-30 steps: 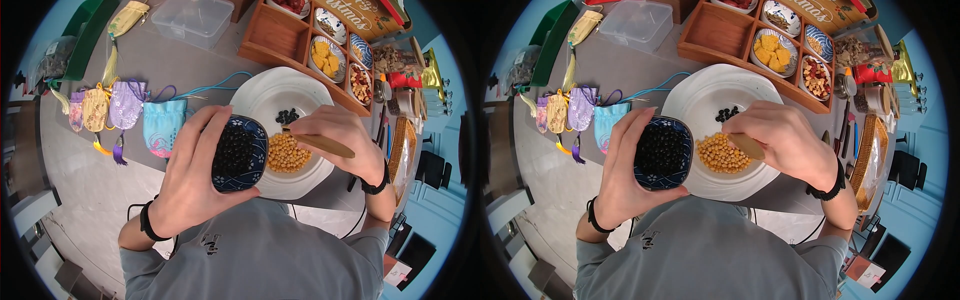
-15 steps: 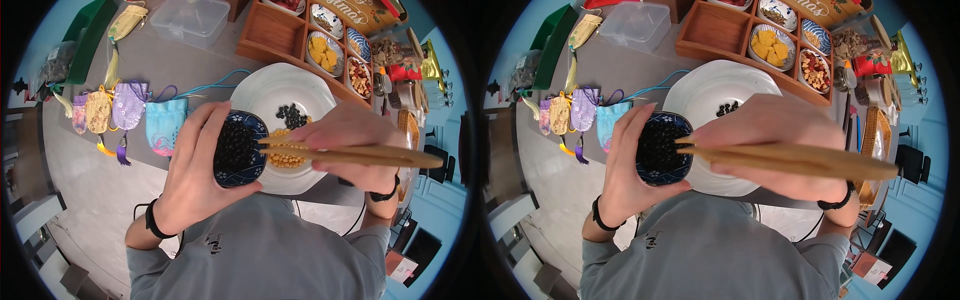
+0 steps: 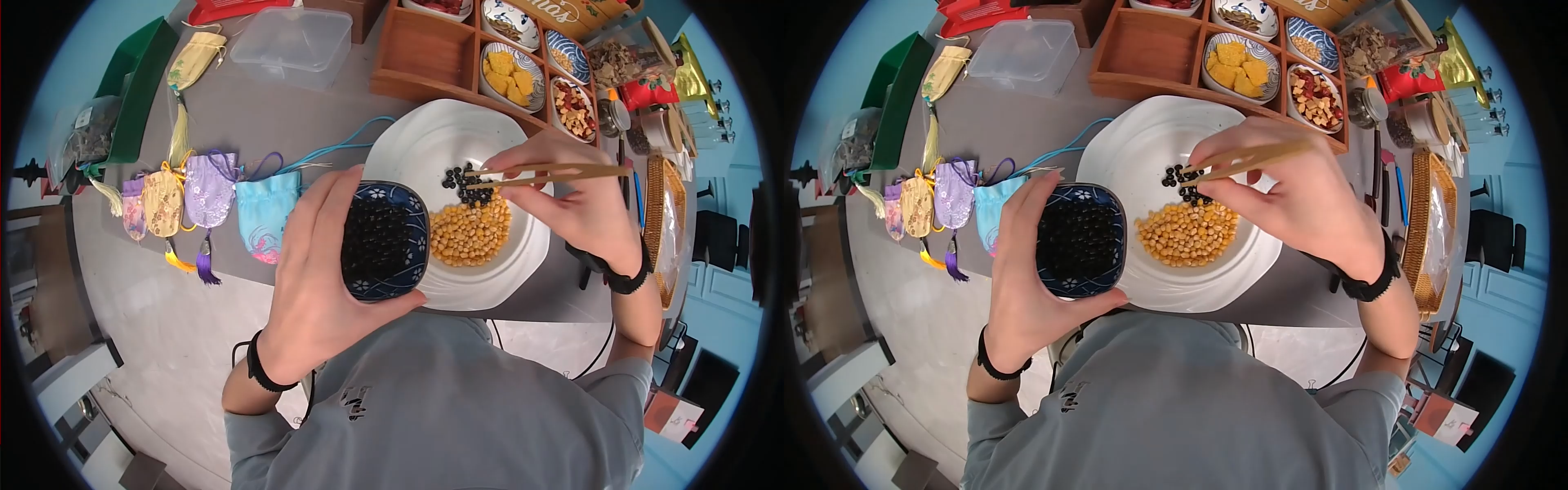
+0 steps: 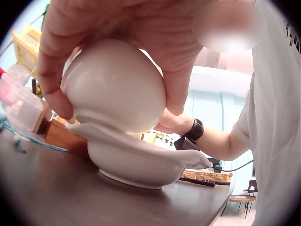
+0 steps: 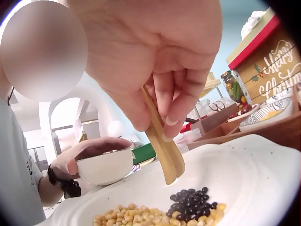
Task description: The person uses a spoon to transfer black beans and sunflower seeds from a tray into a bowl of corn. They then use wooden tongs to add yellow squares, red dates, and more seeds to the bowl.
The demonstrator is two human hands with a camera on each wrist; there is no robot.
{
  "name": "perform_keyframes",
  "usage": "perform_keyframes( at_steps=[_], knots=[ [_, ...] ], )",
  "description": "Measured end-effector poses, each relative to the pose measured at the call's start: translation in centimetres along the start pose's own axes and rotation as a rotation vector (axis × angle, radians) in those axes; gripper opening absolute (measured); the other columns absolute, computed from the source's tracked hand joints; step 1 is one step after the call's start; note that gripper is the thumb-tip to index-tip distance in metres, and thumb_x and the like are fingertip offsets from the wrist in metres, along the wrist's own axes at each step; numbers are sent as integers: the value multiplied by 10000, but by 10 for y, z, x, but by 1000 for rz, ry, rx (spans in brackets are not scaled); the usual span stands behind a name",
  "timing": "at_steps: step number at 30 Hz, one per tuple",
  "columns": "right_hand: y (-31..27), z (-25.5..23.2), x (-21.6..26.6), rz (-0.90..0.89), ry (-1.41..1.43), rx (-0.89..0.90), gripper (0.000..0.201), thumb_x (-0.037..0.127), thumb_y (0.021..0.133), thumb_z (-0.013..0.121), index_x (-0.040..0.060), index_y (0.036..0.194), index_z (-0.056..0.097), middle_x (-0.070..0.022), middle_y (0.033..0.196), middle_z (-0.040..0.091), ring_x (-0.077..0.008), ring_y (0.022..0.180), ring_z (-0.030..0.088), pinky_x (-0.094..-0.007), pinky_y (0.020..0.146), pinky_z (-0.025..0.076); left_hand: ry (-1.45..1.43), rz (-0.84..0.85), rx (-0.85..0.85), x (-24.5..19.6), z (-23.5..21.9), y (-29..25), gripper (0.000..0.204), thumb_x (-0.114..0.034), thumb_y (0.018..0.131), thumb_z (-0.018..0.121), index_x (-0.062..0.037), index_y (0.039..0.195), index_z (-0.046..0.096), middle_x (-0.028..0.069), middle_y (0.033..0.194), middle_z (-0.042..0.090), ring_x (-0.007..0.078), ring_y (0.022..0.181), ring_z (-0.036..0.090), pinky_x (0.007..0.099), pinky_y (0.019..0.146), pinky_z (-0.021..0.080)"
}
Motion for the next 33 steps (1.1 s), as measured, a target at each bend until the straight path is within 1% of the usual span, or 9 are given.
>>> perform_keyframes(
  at_steps=[2, 5, 8, 11, 14, 22, 26, 28, 33],
  knots=[
    [-2, 9, -3, -22, -35, 85, 209, 35, 837, 788, -2, 1037, 739, -86, 1009, 749, -205, 857, 694, -309, 700, 544, 7, 2, 5, -1, 0, -1, 1157, -177, 495, 987, -11, 1483, 408, 209, 1434, 444, 412, 1315, 477, 472, 1080, 434],
    [-4, 15, -5, -90, -25, 83, 204, 51, 836, 790, -3, 1023, 732, -99, 992, 744, -245, 877, 692, -340, 736, 541, 14, 6, 0, -1, -1, 0, 1156, -173, 494, 986, -15, 1483, 411, 207, 1433, 444, 410, 1315, 477, 472, 1077, 438],
    [-1, 20, -8, -89, -6, 95, 208, 81, 826, 788, 34, 1021, 734, -110, 940, 719, -320, 857, 681, -391, 716, 548, 21, 1, -1, -2, -1, 0, 1158, -172, 492, 986, -17, 1485, 409, 207, 1430, 444, 409, 1314, 478, 473, 1075, 439],
    [-2, 26, -11, -80, -27, 181, 204, 58, 844, 785, -5, 1030, 727, -115, 989, 740, -295, 884, 692, -382, 782, 541, 17, 1, -14, -1, 0, -1, 1165, -203, 491, 993, -22, 1484, 411, 208, 1434, 453, 403, 1317, 486, 474, 1079, 438],
    [-1, 28, -11, -65, -21, 195, 210, 52, 840, 787, -2, 1034, 728, -116, 988, 741, -302, 884, 693, -391, 789, 538, 22, 0, -28, 1, -1, -2, 1178, -264, 486, 1006, -32, 1480, 417, 212, 1445, 469, 393, 1325, 500, 474, 1088, 434],
    [1, 23, -8, -106, 30, 130, 256, 83, 817, 799, 41, 1059, 725, -117, 938, 724, -321, 873, 686, -394, 745, 543, 27, 4, -19, 0, 0, -2, 1189, -285, 488, 1011, -28, 1483, 414, 215, 1447, 461, 396, 1325, 499, 476, 1087, 435],
    [1, 29, -11, -74, 39, 153, 225, 66, 829, 801, 1, 1034, 739, -101, 981, 744, -275, 858, 690, -367, 767, 527, 26, 6, -10, 0, 0, -1, 1186, -256, 489, 1007, -21, 1486, 408, 214, 1443, 453, 401, 1321, 491, 477, 1083, 436],
    [2, 29, -10, -80, 35, 157, 223, 68, 830, 801, 3, 1035, 742, -101, 977, 743, -273, 857, 690, -368, 764, 527, 22, 12, -1, -1, 0, -1, 1175, -194, 494, 996, -10, 1491, 400, 211, 1432, 437, 409, 1311, 477, 476, 1070, 441],
    [2, 27, -11, -76, 34, 146, 226, 68, 828, 804, 6, 1038, 746, -99, 973, 741, -267, 857, 689, -367, 756, 529, 22, 4, 8, -1, 0, -1, 1173, -192, 493, 995, -7, 1488, 402, 214, 1434, 436, 409, 1312, 476, 475, 1071, 441]
  ],
)
Point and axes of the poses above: each hand's wrist, its own y-axis towards the middle knuckle, its own z-axis out of the palm, x = y × z, the point moved 9 cm from there along y, towards the middle knuckle
